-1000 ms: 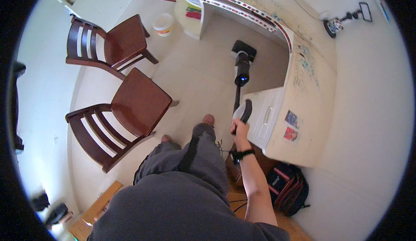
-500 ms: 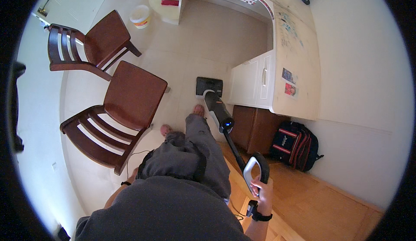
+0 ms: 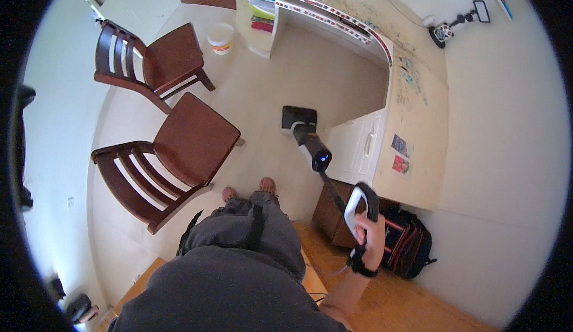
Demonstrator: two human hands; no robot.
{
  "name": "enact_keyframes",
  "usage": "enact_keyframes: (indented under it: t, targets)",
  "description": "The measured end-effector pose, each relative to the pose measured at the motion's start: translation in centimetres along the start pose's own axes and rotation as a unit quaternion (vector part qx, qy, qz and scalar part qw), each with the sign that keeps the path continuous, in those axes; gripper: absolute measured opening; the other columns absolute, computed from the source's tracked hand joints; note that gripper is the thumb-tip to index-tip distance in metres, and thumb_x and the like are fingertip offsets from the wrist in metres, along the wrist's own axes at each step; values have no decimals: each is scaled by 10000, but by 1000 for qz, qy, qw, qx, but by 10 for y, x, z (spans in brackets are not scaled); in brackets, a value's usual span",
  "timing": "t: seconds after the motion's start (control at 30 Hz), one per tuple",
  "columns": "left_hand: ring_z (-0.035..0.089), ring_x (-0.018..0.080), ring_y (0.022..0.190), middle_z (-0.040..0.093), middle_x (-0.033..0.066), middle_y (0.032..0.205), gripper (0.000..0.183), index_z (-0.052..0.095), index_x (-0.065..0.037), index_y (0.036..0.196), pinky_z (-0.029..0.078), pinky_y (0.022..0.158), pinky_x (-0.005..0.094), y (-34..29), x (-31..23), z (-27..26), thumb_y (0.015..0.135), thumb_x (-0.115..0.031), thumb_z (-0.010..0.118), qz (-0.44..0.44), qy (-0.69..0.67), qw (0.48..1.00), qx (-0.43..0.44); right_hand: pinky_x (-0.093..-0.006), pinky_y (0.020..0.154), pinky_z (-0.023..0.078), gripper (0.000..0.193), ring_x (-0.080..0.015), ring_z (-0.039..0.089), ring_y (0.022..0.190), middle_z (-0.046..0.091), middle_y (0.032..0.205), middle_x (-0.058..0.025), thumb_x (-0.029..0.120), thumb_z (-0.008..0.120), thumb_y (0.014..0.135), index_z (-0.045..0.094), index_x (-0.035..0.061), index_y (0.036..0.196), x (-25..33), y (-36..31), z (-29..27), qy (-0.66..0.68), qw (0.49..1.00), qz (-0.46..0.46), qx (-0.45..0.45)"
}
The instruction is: The person vacuums the floor in a room, moving two wooden chairs aside to reach the area underneath. They continue vacuuming around the room and a doorway mat, then walk toward another room.
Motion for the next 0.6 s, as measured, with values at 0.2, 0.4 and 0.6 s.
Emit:
enact_keyframes:
  t: [0.2,0.4,0.6]
  targets:
    - [619,193,761,630,72,798,183,605,-93,967,505,654,331,-48,31,27,891,-221,498,-28,-88,995,-46,-252,300,257,245,-119,365,300,412,409,-26,114,598,766,478,67,557,27,156,24,-11,998,-31,62]
    - [615,190,760,622,65,785,177,602,-91,964,510,646,320,-106,80,42,887,-219,506,-52,-180,978,-97,-299,335,314,266,-171,406,323,430,424,-51,125,623,729,467,74,519,9,299,86,20,992,-36,115]
    - [604,183,720,613,59,783,174,584,-74,917,511,637,313,-170,114,-58,889,-217,490,101,-284,931,-206,-307,406,369,215,-192,475,404,485,475,-67,131,625,730,521,42,566,-56,374,190,53,995,-9,89]
Point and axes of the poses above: each hand's wrist, its own y-axis towards the middle knuckle, its own z-axis out of the palm, x = y × z, the point moved 6 cm from there along y, towards the middle knuckle
